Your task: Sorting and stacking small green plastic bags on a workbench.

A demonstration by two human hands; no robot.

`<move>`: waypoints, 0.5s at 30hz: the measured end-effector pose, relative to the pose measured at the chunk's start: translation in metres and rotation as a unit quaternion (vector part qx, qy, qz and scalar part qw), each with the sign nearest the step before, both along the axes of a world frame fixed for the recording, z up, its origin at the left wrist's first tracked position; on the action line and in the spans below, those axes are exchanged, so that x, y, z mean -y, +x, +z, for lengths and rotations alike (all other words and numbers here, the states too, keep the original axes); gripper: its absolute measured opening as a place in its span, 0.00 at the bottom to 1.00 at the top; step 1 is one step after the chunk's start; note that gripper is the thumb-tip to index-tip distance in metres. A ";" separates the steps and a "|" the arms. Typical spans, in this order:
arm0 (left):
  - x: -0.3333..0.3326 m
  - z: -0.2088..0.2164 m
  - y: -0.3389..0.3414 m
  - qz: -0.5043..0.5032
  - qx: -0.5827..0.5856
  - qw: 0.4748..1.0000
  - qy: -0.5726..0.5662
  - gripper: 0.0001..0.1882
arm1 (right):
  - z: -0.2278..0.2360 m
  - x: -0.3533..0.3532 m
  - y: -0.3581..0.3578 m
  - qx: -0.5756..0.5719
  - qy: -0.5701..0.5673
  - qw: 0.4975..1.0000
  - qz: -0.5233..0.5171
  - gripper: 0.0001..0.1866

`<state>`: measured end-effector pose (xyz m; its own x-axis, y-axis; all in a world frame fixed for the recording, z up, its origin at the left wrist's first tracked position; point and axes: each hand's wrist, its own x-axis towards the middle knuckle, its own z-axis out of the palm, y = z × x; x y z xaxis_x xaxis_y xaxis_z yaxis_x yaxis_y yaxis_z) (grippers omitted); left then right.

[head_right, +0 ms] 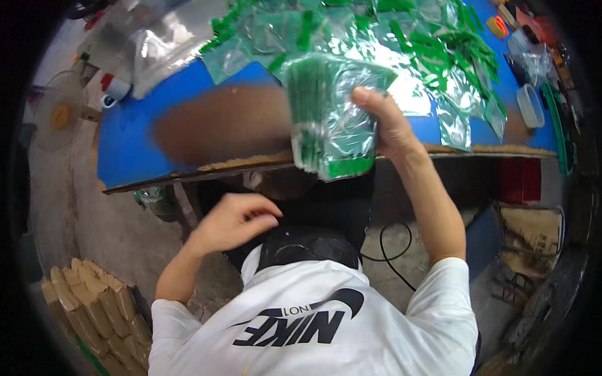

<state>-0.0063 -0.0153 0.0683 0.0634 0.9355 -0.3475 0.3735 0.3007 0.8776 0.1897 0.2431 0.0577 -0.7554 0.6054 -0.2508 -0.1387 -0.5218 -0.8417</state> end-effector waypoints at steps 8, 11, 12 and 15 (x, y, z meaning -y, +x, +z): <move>0.012 -0.104 0.070 -0.101 -0.084 0.985 0.112 0.25 | 0.008 0.026 0.103 0.214 0.083 0.970 0.080 0.36; -0.014 -0.068 0.091 -0.131 0.109 0.975 0.146 0.20 | -0.005 0.051 0.149 0.266 0.016 0.955 0.131 0.38; -0.026 -0.047 0.102 -0.162 0.219 0.953 0.134 0.18 | -0.007 0.052 0.159 0.311 -0.004 0.943 0.118 0.39; -0.055 0.008 0.124 -0.241 0.318 0.874 0.277 0.13 | -0.011 0.039 0.144 0.301 0.060 0.952 0.021 0.34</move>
